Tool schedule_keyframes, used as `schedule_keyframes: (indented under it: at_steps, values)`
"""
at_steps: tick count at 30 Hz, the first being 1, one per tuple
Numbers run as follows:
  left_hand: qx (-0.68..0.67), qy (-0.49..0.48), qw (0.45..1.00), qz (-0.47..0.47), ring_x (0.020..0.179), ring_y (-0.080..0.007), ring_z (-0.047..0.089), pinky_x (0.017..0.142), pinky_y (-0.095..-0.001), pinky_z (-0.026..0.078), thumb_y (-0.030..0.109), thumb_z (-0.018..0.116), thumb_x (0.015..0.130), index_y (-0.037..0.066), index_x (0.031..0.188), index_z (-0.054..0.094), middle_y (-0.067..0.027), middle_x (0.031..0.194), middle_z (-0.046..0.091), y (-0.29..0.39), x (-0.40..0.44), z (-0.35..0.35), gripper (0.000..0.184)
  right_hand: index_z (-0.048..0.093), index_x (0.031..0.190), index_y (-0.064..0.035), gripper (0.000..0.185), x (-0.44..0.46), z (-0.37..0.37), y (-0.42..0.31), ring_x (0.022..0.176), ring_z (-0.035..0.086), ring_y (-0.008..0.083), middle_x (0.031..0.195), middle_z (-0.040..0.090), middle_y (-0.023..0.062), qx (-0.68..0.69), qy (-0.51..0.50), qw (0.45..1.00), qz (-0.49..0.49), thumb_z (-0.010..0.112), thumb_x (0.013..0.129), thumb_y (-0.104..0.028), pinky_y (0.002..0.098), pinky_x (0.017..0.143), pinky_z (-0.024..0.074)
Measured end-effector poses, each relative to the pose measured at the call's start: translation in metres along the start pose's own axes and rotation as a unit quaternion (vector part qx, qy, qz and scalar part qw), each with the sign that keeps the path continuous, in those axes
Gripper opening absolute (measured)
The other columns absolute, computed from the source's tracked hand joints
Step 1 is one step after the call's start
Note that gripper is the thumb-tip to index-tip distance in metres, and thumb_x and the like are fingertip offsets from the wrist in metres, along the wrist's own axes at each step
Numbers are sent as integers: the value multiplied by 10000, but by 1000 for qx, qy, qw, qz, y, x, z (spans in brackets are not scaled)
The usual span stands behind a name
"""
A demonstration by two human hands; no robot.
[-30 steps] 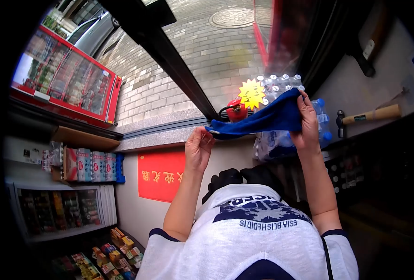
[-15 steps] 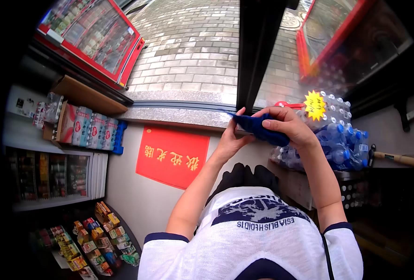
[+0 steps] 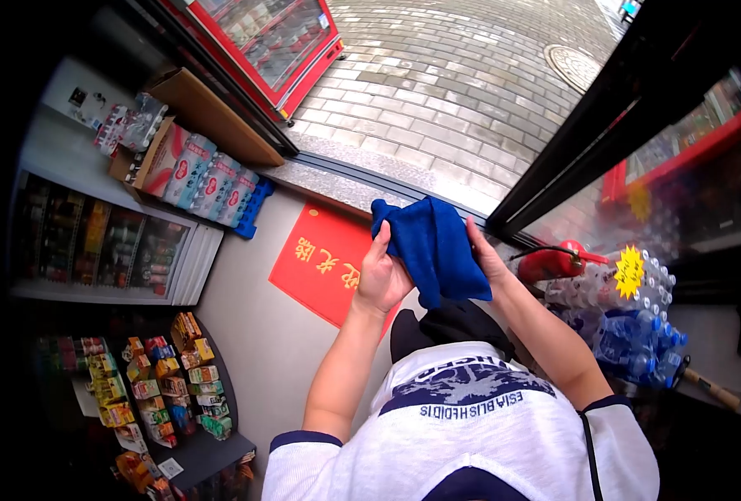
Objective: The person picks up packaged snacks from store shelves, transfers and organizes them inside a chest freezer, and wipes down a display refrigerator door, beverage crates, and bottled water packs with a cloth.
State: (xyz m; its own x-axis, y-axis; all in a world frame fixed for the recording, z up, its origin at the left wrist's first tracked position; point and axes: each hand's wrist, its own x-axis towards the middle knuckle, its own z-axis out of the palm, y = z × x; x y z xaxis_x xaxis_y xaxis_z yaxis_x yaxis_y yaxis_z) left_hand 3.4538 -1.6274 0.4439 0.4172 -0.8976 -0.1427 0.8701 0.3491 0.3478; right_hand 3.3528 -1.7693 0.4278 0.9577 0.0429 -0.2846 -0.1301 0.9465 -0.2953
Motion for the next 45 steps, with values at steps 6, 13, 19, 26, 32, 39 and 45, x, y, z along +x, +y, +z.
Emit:
schedule_keyframes:
  at_steps: [6, 13, 19, 26, 32, 39, 45]
  values:
    - [43, 23, 997, 52, 1274, -330, 352, 1071, -452, 250, 506, 316, 931, -76, 1318, 327, -201, 1354, 386, 81, 23, -17, 699, 576, 1029, -5, 381, 80, -14, -73, 855, 636, 206, 985, 638, 103, -230, 130, 960, -92, 634, 835, -328, 386, 796, 510]
    - [-3, -12, 993, 113, 1286, -341, 331, 1066, -469, 245, 538, 293, 922, -68, 1319, 339, -214, 1350, 388, 156, 80, -18, 726, 530, 1073, 16, 357, 135, -4, -173, 826, 639, 188, 972, 631, 105, -181, 87, 962, -185, 578, 882, -282, 327, 721, 540]
    - [44, -8, 995, 86, 1256, -330, 379, 1041, -474, 290, 399, 446, 911, -43, 1333, 324, -194, 1327, 424, 182, 129, -27, 624, 534, 1116, 4, 377, 182, -2, -213, 959, 603, 203, 1076, 607, 107, -187, 77, 958, -202, 555, 892, -298, 340, 830, 495]
    - [248, 152, 956, 36, 960, -171, 588, 863, -311, 469, 87, 631, 826, -19, 1136, 540, -82, 1071, 604, 171, 202, -95, 340, 563, 1023, -11, 293, 254, -34, -218, 850, 634, 209, 944, 636, 102, -174, 180, 961, -119, 562, 886, -270, 366, 770, 524]
    - [335, 194, 920, 65, 868, -119, 582, 789, -258, 474, 145, 621, 855, -19, 1047, 582, -35, 967, 618, 233, 284, -147, 256, 573, 981, -27, 270, 340, -35, -253, 771, 623, 186, 876, 635, 70, -225, 213, 939, -147, 604, 858, -266, 325, 706, 519]
    - [372, 197, 907, 24, 925, -141, 571, 838, -279, 452, 79, 604, 826, -43, 1136, 561, -55, 1046, 614, 375, 337, -148, 336, 601, 1045, 11, 329, 434, 29, -308, 828, 582, 127, 933, 633, 43, -382, 251, 879, -134, 592, 871, -268, 275, 768, 456]
    - [319, 212, 923, -42, 822, -135, 603, 742, -260, 483, 115, 718, 755, -63, 1038, 594, -75, 944, 641, 475, 382, -126, 357, 624, 1008, 13, 329, 463, 129, -369, 783, 547, 91, 873, 631, 24, -468, 267, 830, -145, 559, 891, -287, 252, 714, 441]
